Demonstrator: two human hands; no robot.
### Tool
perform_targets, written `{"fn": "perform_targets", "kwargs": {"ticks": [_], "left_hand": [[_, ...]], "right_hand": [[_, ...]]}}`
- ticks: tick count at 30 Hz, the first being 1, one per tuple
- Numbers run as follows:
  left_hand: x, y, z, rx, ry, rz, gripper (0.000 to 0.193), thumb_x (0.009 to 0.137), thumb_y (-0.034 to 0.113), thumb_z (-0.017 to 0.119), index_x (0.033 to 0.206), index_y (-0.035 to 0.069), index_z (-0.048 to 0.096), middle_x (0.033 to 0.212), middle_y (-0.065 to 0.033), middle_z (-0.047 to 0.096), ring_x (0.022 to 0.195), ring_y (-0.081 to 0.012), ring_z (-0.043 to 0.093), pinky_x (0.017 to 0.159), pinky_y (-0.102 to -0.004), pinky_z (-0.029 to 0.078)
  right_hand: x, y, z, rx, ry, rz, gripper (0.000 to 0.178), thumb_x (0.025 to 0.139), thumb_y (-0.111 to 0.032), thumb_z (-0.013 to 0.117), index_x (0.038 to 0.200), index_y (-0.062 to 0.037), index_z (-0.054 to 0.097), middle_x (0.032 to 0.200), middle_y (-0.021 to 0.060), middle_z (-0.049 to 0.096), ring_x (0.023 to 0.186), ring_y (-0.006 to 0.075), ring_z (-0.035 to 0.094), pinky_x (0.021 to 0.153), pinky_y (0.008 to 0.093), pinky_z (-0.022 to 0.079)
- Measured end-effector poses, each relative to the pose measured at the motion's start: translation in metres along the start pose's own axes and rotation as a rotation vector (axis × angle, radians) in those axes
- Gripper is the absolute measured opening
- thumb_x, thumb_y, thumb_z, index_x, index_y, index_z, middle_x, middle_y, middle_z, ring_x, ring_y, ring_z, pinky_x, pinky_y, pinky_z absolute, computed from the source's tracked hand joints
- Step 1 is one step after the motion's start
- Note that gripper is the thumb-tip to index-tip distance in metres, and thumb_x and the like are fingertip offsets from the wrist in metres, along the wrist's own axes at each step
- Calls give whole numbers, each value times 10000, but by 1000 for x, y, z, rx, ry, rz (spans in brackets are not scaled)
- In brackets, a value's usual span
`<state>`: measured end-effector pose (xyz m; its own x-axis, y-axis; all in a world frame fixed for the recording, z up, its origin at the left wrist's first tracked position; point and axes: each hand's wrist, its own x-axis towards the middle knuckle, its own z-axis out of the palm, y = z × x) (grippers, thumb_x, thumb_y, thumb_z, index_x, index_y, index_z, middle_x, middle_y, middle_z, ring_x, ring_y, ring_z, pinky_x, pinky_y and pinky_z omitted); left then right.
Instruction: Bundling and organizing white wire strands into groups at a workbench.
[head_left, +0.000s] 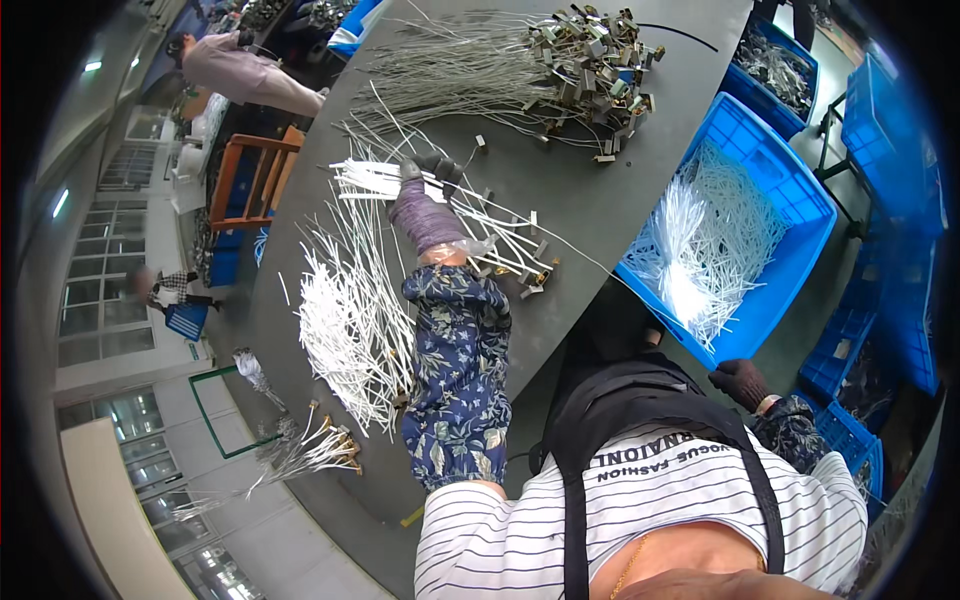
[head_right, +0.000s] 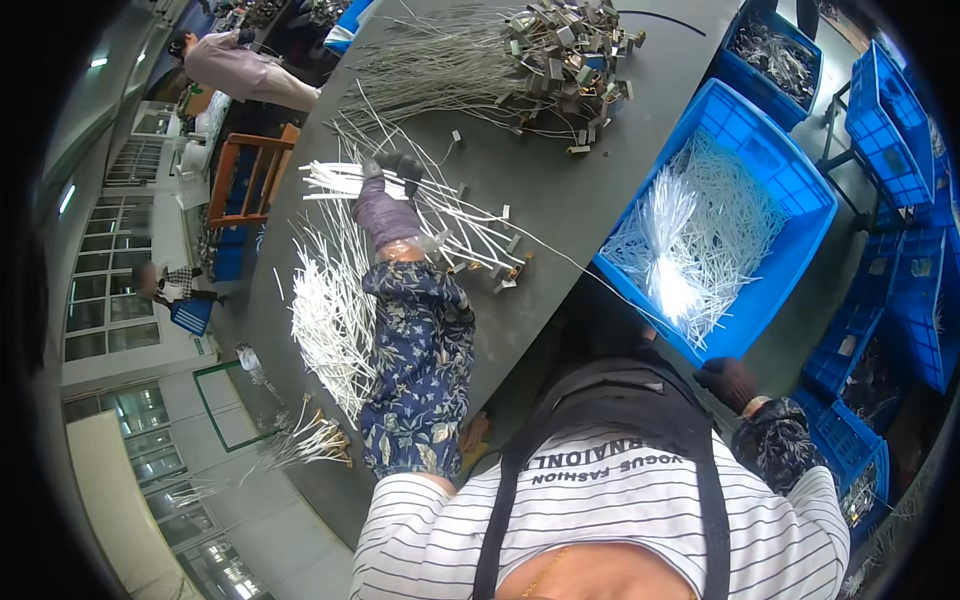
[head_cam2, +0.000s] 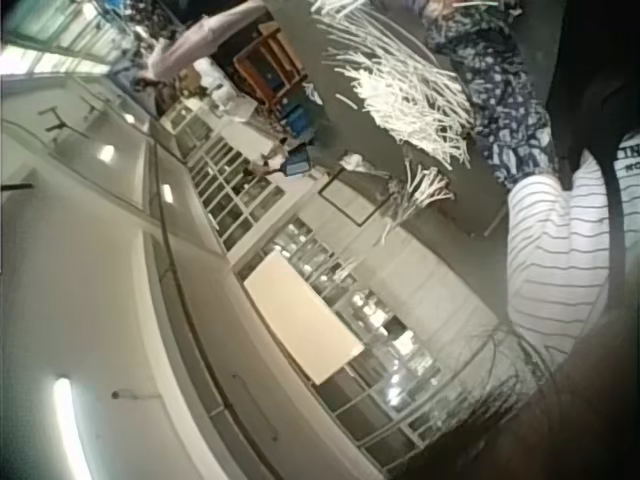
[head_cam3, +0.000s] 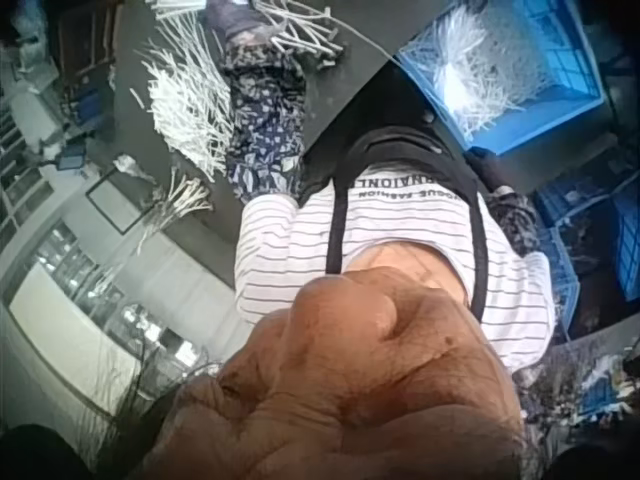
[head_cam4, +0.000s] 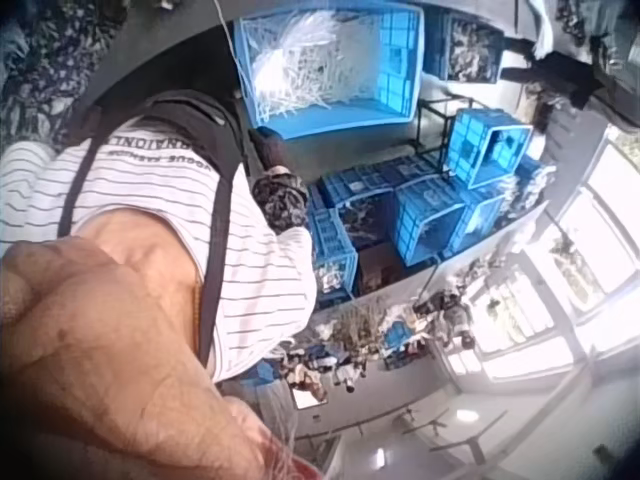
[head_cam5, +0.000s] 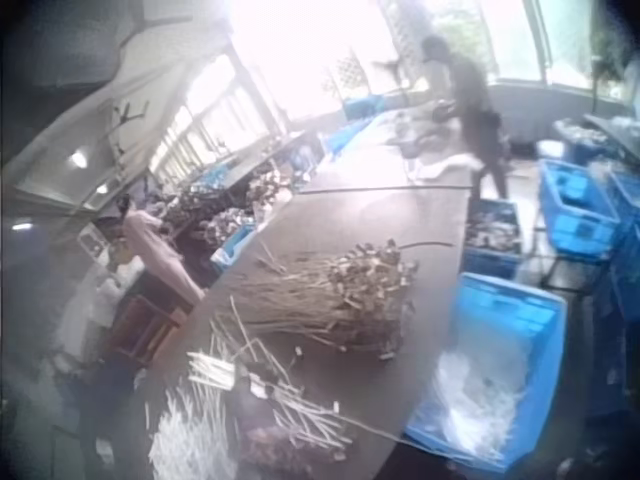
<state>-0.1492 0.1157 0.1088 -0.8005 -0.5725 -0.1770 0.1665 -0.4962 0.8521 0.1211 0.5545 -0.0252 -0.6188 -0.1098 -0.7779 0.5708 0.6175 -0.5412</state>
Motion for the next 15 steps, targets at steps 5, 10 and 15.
{"fn": "perform_targets", "kwargs": {"ticks": [5, 10, 15], "left_hand": [[-21, -44, -26, -39, -77, -107, 258, 866, 241, 658, 959, 4, 614, 848, -139, 670, 753, -250, 660, 726, -364, 585], [-37, -58, -52, 56, 147, -208, 390, 835, 322, 690, 1051, 14, 588, 961, -129, 646, 846, -321, 641, 761, -565, 528], [-32, 2, -44, 52, 378, -413, 438, 814, 497, 649, 1124, 196, 580, 1213, -101, 566, 1135, -332, 511, 829, -771, 261]], "right_hand": [[-2, 1, 0, 27, -74, 14, 329, 816, -313, 645, 888, 5, 694, 732, 109, 663, 670, 180, 602, 658, 338, 471], [-1, -7, 8, 29, -61, 21, 325, 811, -306, 642, 856, 12, 687, 714, 97, 652, 655, 159, 591, 636, 324, 462], [6, 0, 5, -8, -48, 82, 314, 800, -295, 643, 791, 15, 685, 674, 91, 635, 621, 155, 578, 601, 321, 451]]}}
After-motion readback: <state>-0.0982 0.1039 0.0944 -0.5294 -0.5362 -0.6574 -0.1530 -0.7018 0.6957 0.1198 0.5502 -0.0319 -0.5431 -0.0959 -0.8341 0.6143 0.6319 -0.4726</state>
